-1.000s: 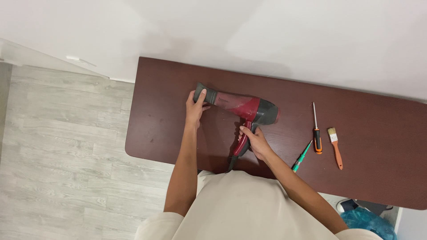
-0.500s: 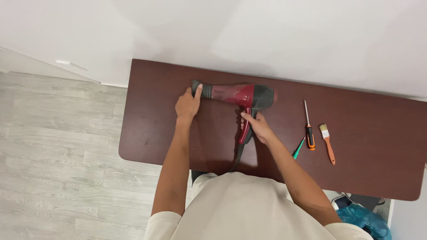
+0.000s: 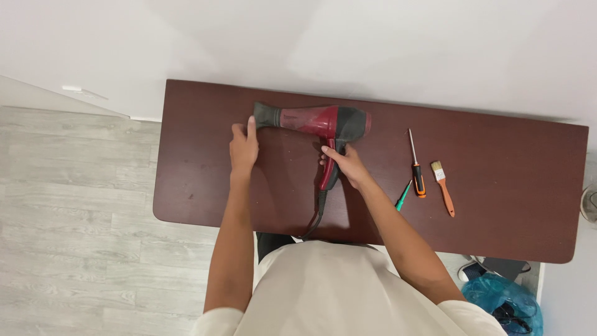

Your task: Maintain and disassemble a hair dryer using a screwdriver and brush.

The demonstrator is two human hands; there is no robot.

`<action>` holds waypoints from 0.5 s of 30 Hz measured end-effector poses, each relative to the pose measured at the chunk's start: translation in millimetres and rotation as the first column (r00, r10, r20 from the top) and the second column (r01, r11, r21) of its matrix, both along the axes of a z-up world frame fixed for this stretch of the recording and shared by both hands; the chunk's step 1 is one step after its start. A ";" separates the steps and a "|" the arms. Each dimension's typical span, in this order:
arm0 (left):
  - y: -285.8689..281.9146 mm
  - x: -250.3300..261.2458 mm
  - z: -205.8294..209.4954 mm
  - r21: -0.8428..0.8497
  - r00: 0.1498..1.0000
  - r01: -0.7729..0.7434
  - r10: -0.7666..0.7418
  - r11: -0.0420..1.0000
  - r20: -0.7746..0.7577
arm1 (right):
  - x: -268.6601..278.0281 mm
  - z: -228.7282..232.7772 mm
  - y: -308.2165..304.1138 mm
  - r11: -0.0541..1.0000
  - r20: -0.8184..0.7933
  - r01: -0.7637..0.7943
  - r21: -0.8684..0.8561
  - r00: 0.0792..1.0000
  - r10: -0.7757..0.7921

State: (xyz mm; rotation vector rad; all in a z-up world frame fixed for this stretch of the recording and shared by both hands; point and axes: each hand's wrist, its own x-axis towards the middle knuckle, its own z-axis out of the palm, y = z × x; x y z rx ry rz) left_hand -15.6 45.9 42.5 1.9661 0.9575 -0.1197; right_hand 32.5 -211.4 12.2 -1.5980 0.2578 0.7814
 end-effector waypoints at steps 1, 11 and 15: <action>-4.0 -14.3 -2.0 0.002 1.000 0.002 -0.002 1.000 0.000 | 2.5 -6.9 -9.0 1.000 0.000 0.002 0.002 1.000 -0.002; -67.2 -195.2 -43.4 -0.303 0.995 0.097 -0.082 0.948 0.063 | -74.4 -6.0 -82.1 0.923 0.080 0.360 0.134 0.925 -0.373; -75.3 -216.8 -37.3 -0.293 0.944 0.325 -0.324 0.899 0.053 | -97.9 -27.9 -77.8 0.894 0.151 0.438 0.096 0.881 -0.448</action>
